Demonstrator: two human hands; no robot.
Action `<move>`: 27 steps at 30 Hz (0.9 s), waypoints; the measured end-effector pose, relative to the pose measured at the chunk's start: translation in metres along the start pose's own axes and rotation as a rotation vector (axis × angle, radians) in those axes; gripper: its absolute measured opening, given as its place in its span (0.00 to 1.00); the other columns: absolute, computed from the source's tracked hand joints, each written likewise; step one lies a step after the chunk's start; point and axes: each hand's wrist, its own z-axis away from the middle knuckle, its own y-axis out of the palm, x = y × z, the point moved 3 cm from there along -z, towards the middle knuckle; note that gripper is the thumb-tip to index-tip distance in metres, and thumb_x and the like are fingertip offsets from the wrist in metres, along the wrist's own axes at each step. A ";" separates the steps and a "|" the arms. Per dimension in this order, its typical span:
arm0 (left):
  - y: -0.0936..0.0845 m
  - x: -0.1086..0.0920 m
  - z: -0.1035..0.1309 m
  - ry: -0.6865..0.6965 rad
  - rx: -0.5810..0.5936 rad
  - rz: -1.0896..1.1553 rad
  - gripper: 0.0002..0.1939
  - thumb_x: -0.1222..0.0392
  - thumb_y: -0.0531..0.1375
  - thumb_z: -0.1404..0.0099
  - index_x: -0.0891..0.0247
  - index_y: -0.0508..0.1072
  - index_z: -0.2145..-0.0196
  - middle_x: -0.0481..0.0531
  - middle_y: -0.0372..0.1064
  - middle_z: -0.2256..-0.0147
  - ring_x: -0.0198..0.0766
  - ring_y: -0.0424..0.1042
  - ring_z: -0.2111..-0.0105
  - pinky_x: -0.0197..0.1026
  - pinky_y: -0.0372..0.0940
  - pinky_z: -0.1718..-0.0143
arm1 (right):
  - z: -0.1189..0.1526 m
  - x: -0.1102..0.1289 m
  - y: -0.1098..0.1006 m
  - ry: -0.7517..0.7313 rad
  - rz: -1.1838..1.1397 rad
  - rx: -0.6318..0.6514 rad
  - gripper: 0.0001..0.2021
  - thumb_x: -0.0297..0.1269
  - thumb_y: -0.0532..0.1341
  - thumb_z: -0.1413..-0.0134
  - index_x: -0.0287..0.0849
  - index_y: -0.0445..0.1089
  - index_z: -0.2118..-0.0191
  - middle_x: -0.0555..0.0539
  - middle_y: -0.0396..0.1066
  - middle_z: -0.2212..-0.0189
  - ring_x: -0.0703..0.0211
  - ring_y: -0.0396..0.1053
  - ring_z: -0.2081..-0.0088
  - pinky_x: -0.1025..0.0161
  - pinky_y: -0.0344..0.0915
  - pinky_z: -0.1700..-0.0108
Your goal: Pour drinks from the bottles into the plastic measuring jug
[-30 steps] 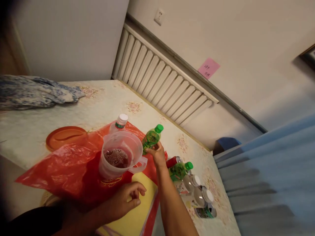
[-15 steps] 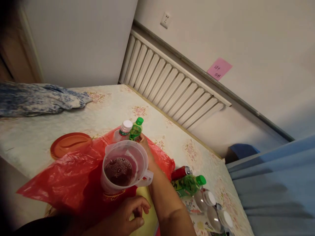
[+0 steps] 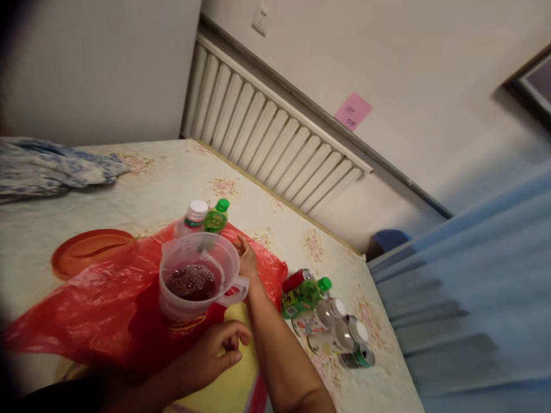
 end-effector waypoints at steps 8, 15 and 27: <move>0.007 0.006 -0.012 0.069 0.092 0.022 0.16 0.60 0.56 0.44 0.64 0.72 0.57 0.55 0.74 0.61 0.41 0.70 0.63 0.43 0.65 0.58 | 0.170 -0.011 -0.098 0.055 0.081 -0.287 0.22 0.35 0.67 0.57 0.45 0.70 0.52 0.45 0.76 0.60 0.54 0.75 0.61 0.55 0.72 0.55; 0.011 0.010 -0.017 0.068 0.125 0.035 0.17 0.56 0.57 0.41 0.64 0.72 0.56 0.56 0.74 0.60 0.42 0.72 0.62 0.44 0.66 0.58 | 0.279 -0.041 -0.200 0.116 0.360 -0.880 0.22 0.43 0.66 0.57 0.39 0.69 0.55 0.42 0.76 0.64 0.51 0.75 0.63 0.55 0.73 0.58; 0.012 0.013 -0.021 0.051 0.119 0.052 0.17 0.54 0.57 0.43 0.64 0.72 0.58 0.55 0.74 0.62 0.41 0.71 0.64 0.44 0.67 0.58 | 0.230 -0.062 -0.259 0.199 0.664 -1.157 0.23 0.51 0.66 0.63 0.39 0.70 0.63 0.39 0.77 0.66 0.47 0.73 0.66 0.58 0.67 0.66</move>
